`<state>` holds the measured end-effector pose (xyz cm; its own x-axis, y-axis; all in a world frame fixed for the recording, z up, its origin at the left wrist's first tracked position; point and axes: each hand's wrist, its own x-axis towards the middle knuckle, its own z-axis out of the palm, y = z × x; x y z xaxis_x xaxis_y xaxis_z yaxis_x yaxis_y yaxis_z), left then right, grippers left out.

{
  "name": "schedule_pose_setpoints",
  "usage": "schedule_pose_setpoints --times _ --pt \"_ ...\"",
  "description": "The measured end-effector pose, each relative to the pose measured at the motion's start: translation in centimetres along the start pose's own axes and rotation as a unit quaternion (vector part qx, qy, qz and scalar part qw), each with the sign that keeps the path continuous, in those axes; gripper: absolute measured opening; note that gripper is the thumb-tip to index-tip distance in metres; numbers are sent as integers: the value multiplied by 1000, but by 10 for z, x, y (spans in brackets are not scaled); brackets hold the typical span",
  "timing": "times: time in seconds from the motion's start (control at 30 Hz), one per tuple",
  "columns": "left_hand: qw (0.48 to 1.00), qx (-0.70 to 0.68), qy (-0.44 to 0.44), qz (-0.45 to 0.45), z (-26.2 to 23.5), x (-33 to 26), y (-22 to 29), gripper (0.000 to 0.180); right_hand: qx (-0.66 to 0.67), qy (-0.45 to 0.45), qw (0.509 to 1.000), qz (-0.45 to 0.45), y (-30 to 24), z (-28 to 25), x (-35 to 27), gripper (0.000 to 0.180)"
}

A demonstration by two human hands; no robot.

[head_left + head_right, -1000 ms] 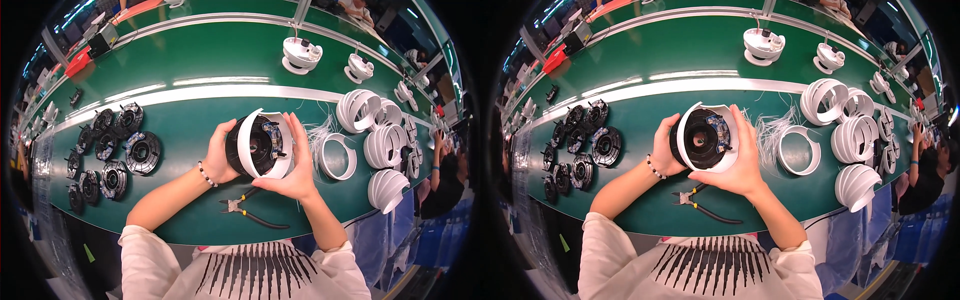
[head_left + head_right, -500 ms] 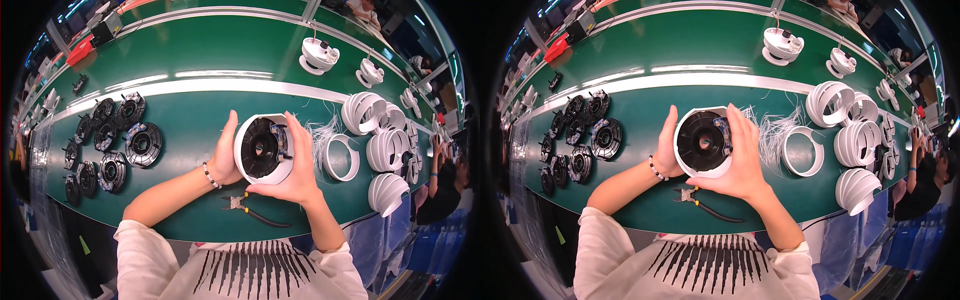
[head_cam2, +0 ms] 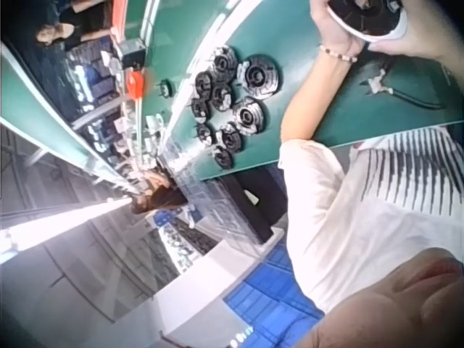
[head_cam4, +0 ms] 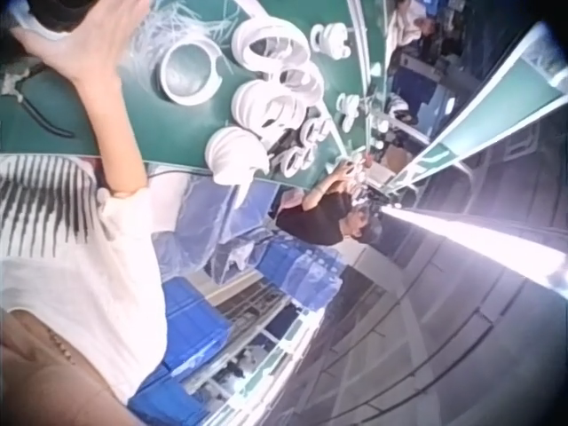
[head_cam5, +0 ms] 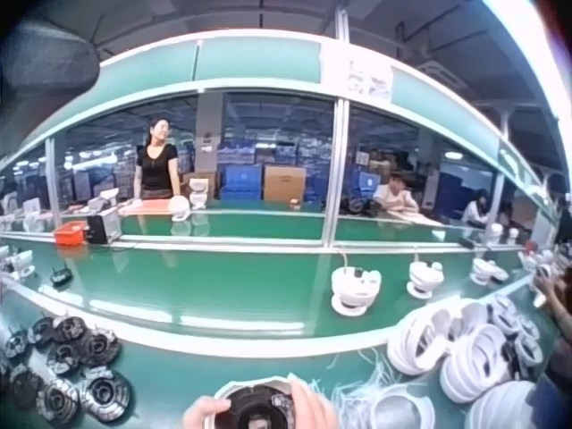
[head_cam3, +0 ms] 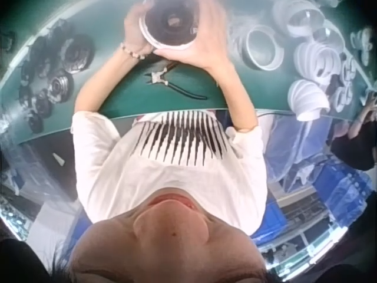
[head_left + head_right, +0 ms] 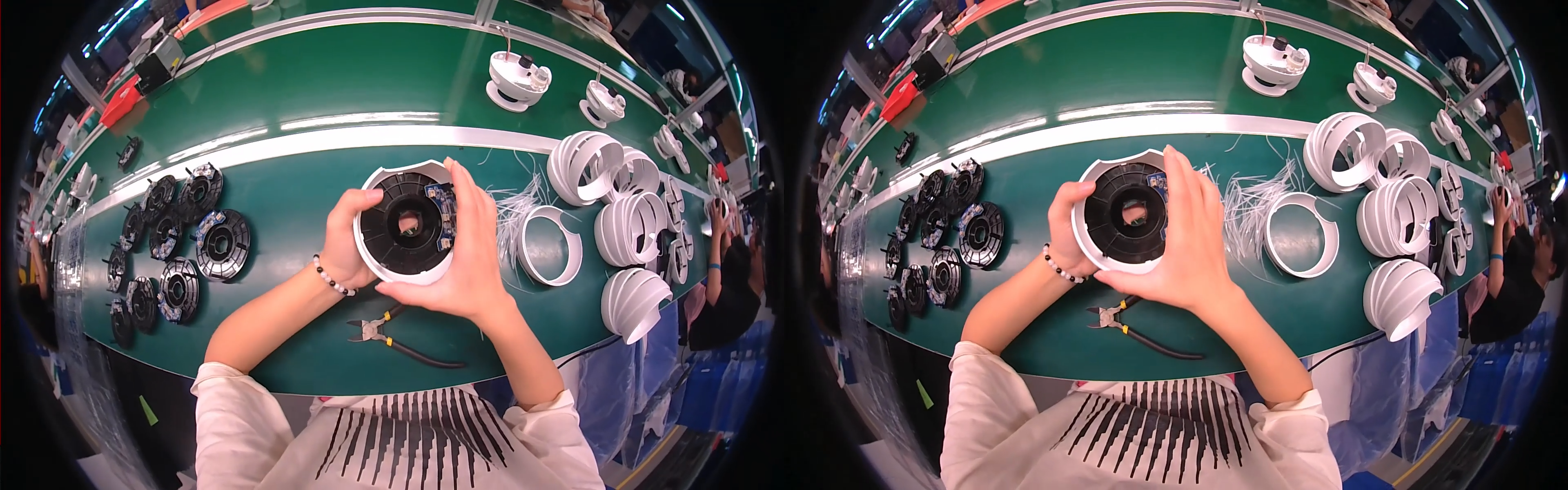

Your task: Assembling security camera components at an industrial workstation, including fitting modules and cutting wires.

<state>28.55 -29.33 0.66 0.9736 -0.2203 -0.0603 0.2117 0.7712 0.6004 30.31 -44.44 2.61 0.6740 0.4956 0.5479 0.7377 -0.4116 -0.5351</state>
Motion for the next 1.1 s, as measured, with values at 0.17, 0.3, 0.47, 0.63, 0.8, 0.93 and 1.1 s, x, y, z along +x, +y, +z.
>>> schedule_pose_setpoints --times 0.17,0.3,0.47,0.63,0.8,0.93,1.1 --pt "982 -63 171 55 -14 54 12 39 -50 45 997 45 23 -9 -11 102" --pt "952 5 262 158 -50 112 51 36 -179 52 980 70 42 -39 -33 53" --pt "958 -9 259 125 -102 164 79 35 -242 -1 962 128 56 -48 -63 36" --pt "971 -48 216 90 -55 146 66 38 -158 96 977 105 50 -52 -54 35" --pt "989 40 143 28 7 86 34 28 -77 124 986 82 44 -52 -7 83" --pt "993 60 99 4 29 48 13 24 -142 2 990 1 20 -53 22 118" --pt "1000 -14 12 0 31 20 12 50 -37 -69 996 -35 9 -39 31 109"
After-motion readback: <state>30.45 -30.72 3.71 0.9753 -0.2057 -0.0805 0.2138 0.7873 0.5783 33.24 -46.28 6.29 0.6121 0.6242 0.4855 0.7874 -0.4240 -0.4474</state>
